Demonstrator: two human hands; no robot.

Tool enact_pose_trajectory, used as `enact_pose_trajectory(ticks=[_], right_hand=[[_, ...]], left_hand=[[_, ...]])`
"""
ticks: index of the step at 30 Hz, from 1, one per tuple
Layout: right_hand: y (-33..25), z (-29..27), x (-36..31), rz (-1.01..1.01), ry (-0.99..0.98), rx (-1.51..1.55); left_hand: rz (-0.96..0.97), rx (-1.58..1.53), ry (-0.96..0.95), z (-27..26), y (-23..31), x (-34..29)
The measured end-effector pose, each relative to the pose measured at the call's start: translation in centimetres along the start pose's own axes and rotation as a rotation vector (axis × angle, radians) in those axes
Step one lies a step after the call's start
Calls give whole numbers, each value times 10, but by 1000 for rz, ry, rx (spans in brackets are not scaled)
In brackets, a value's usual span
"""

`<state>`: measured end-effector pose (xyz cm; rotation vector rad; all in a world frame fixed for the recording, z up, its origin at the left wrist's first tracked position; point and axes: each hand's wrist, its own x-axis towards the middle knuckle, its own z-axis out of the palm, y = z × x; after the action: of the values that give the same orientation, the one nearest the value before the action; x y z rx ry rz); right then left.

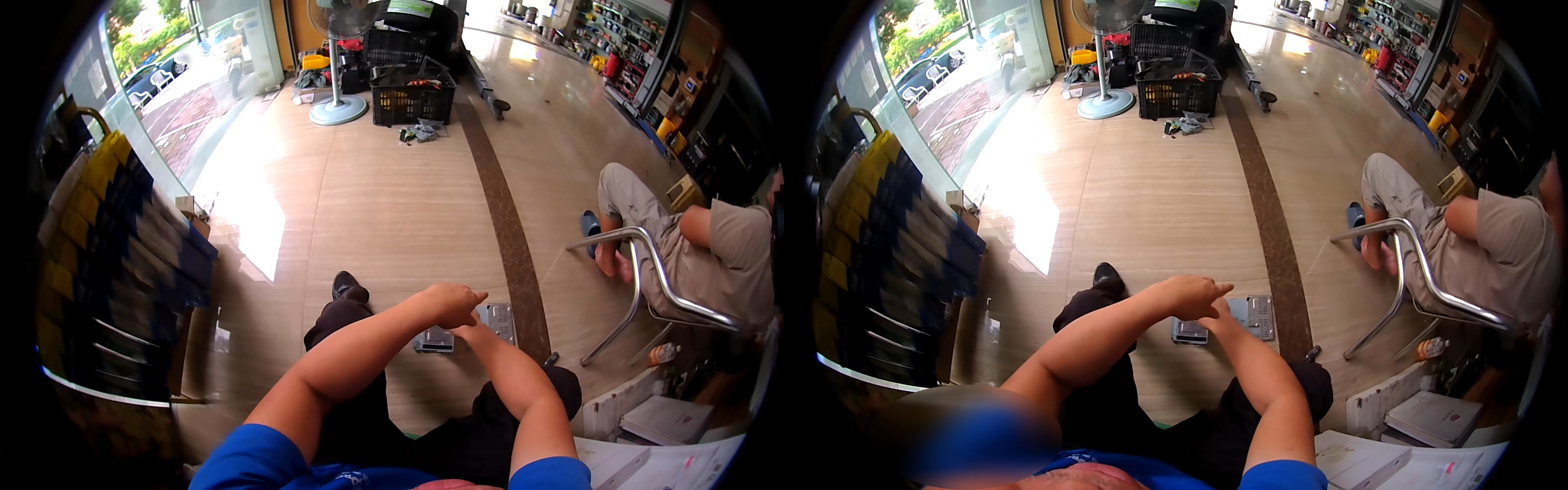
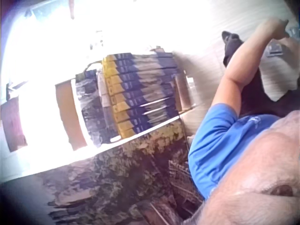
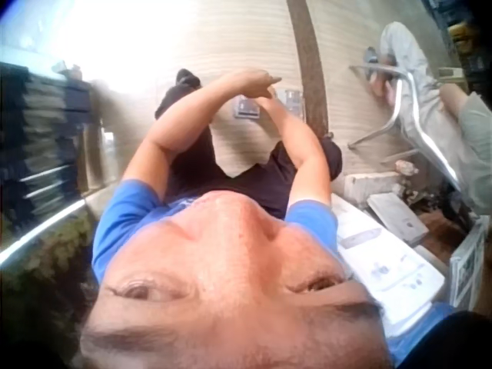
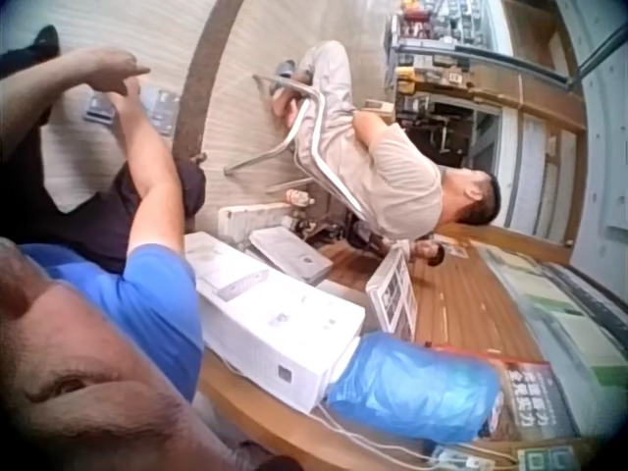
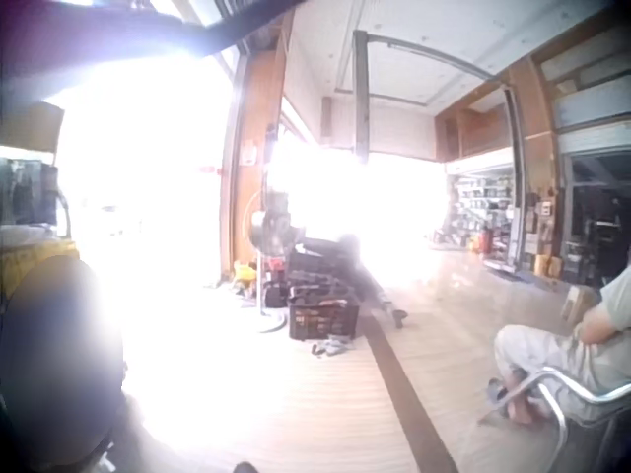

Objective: The person bends and shapes metal radio brackets by hand and using a screwdriver to align the components while seated at a low stool.

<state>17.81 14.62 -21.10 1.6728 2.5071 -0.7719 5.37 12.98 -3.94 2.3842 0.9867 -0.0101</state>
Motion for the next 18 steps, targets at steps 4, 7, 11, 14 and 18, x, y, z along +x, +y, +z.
enact_pose_trajectory(ticks=[4, 7, 11, 14, 18], right_hand=[[6, 4, -4, 0, 6, 30], [9, 8, -1, -21, -3, 50], [19, 16, -5, -140, 200, 39], [-19, -25, -25, 32, 70, 108], [7, -7, -14, 107, 99, 135]], left_hand=[[-61, -15, -161, -11, 3, 4], [-56, 28, -162, -10, 1, 4], [-69, 24, -170, -10, 2, 7], [-68, -10, -132, -7, -9, 4], [-85, 4, -80, -19, 2, 0]])
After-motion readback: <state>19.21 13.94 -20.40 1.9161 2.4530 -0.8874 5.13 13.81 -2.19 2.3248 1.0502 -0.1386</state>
